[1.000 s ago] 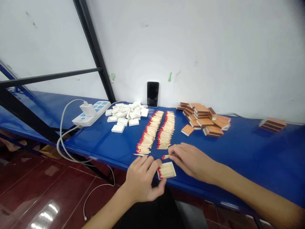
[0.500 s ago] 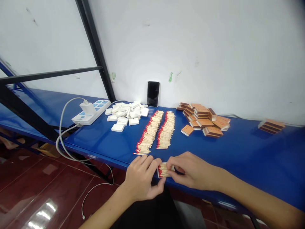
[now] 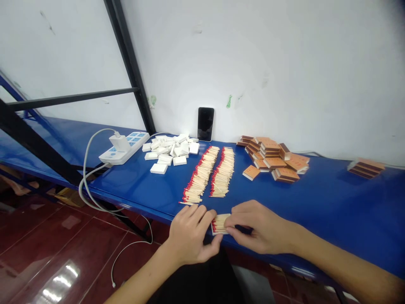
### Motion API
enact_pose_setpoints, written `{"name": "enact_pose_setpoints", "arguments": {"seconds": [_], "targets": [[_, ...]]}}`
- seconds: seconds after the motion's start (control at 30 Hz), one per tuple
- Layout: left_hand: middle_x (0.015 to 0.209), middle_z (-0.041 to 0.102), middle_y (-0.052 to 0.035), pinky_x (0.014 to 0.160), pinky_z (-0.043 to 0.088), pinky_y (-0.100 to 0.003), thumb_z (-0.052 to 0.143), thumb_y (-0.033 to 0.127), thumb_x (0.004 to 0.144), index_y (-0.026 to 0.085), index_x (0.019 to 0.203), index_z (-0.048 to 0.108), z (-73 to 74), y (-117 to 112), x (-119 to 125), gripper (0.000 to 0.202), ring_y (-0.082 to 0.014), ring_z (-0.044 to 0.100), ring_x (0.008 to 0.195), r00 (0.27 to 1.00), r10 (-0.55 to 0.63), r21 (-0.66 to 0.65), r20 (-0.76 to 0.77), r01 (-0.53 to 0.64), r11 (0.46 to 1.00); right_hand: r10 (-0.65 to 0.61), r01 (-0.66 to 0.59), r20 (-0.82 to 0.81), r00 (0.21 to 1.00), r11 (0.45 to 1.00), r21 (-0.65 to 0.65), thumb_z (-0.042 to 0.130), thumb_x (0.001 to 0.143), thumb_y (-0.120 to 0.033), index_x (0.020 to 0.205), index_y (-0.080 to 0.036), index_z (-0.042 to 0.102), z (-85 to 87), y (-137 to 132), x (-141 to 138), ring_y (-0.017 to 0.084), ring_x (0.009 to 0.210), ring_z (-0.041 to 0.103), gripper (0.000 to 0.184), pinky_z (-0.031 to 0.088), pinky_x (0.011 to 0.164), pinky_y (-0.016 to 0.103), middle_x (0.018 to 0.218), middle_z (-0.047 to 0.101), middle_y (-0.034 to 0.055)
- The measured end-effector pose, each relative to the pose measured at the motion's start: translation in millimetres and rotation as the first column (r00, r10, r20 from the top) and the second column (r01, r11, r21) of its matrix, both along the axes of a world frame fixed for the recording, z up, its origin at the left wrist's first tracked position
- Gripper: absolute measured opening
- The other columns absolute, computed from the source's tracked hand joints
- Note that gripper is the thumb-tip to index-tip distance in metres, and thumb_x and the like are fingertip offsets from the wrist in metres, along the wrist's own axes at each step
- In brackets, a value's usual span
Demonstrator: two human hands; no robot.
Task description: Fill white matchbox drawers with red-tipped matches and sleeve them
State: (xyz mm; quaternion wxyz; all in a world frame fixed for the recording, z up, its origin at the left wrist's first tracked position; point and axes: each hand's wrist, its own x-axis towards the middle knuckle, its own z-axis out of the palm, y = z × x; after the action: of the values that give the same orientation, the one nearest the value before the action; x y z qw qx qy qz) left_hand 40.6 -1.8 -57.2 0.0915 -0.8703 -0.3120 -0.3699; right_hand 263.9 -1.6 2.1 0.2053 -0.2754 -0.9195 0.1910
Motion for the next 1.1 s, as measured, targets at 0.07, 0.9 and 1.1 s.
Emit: {"name": "enact_pose_setpoints", "arguments": {"seconds": [0.07, 0.9, 1.1], "targets": [[0.082, 0.065, -0.0074, 0.062, 0.04, -0.036, 0.052, 0.036, 0.089, 0.015, 0.102, 0.063, 1.3, 0.2, -0.8, 0.028, -0.0244, 0.056, 0.071, 1.0, -0.008, -0.007, -0.012, 0.008, 1.0, 0.007, -0.008, 0.05, 0.999, 1.0, 0.014, 0.046, 0.099, -0.022, 0.078, -0.018, 0.063, -0.3, -0.2, -0.2, 0.012, 0.057, 0.044, 0.027, 0.028, 0.058, 0.026, 0.062, 0.054, -0.0007], [0.081, 0.065, -0.0076, 0.062, 0.041, -0.036, 0.057, 0.035, 0.083, 0.015, 0.105, 0.063, 1.8, -1.5, 0.2, 0.031, -0.0248, 0.057, 0.071, 1.0, -0.004, -0.012, -0.002, 0.004, 1.0, 0.04, -0.042, 0.095, 0.995, 0.999, 0.016, 0.05, 0.094, -0.021, 0.107, -0.022, 0.072, 0.6, -0.9, -0.9, 0.015, 0.064, 0.056, 0.026, 0.032, 0.063, 0.029, 0.072, 0.068, 0.0018], [0.083, 0.065, -0.008, 0.062, 0.042, -0.036, 0.057, 0.035, 0.083, 0.014, 0.106, 0.063, 1.8, -1.0, 0.2, 0.031, -0.0248, 0.058, 0.072, 1.0, -0.01, -0.007, -0.007, 0.01, 1.0, 0.041, -0.044, 0.069, 0.997, 0.998, 0.043, 0.05, 0.094, -0.021, 0.104, -0.022, 0.072, -0.9, -1.6, -0.7, 0.014, 0.062, 0.056, 0.024, 0.032, 0.062, 0.029, 0.071, 0.067, 0.001]]}}
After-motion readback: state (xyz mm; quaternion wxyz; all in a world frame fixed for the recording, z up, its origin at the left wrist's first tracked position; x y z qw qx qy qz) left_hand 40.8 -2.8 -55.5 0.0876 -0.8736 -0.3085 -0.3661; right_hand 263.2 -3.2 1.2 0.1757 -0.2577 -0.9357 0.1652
